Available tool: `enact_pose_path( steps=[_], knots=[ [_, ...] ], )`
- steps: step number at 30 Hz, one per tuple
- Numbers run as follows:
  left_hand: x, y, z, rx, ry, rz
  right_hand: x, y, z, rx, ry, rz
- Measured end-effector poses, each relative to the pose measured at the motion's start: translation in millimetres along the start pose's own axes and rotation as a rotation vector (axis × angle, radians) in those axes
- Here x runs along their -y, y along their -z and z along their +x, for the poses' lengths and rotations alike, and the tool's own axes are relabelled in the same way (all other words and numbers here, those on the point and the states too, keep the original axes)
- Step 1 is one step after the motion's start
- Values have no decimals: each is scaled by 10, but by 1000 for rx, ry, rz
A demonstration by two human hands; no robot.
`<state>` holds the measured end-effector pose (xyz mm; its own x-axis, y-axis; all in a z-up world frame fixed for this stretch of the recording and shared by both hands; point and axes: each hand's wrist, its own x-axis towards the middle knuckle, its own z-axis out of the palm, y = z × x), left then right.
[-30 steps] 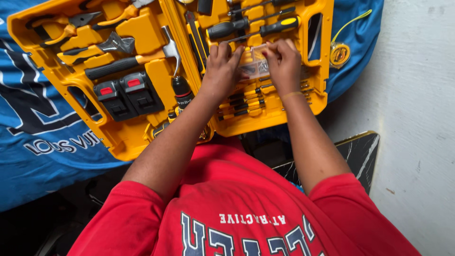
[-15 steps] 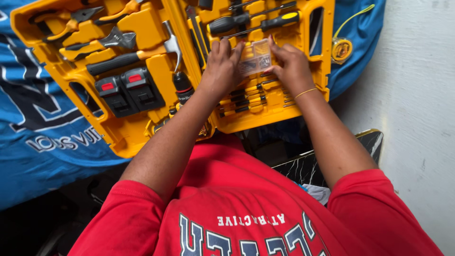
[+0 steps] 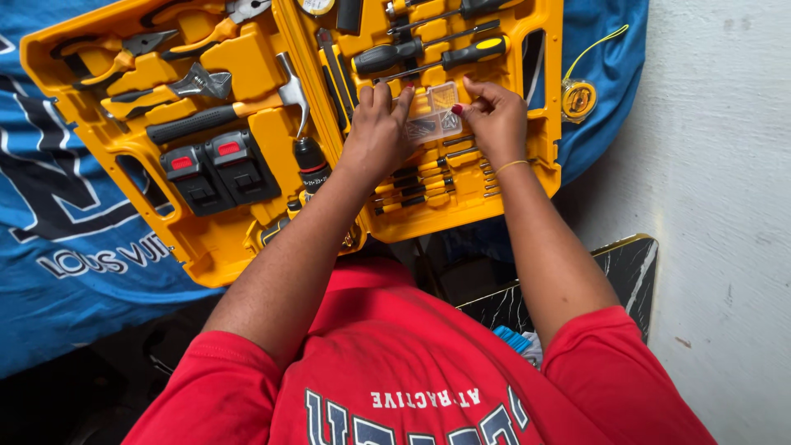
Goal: The person sorts small metal fasteners from a blue pouch into a clear plastic compartment box, then places the box into a yellow toolkit. The person also handles a metal Allen key and places it into the pouch.
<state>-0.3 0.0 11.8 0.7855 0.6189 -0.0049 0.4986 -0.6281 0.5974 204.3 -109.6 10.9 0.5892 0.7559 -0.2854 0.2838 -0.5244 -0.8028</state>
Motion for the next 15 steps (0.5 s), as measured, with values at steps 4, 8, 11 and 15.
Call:
enact_pose_path(
  steps=[4,8,11,15],
  knots=[
    [56,32,2,-48,-52,-3,-101,-132,97,-68,2,-1],
    [78,10,15,-5,-60,14,-143,-210,76,-138,-57,-28],
    [85,2,14,38,-52,-12,-59,-199,92,-73,-102,85],
    [102,31,65,12,-78,23,154,-118,-2,-67,67,-23]
  ],
)
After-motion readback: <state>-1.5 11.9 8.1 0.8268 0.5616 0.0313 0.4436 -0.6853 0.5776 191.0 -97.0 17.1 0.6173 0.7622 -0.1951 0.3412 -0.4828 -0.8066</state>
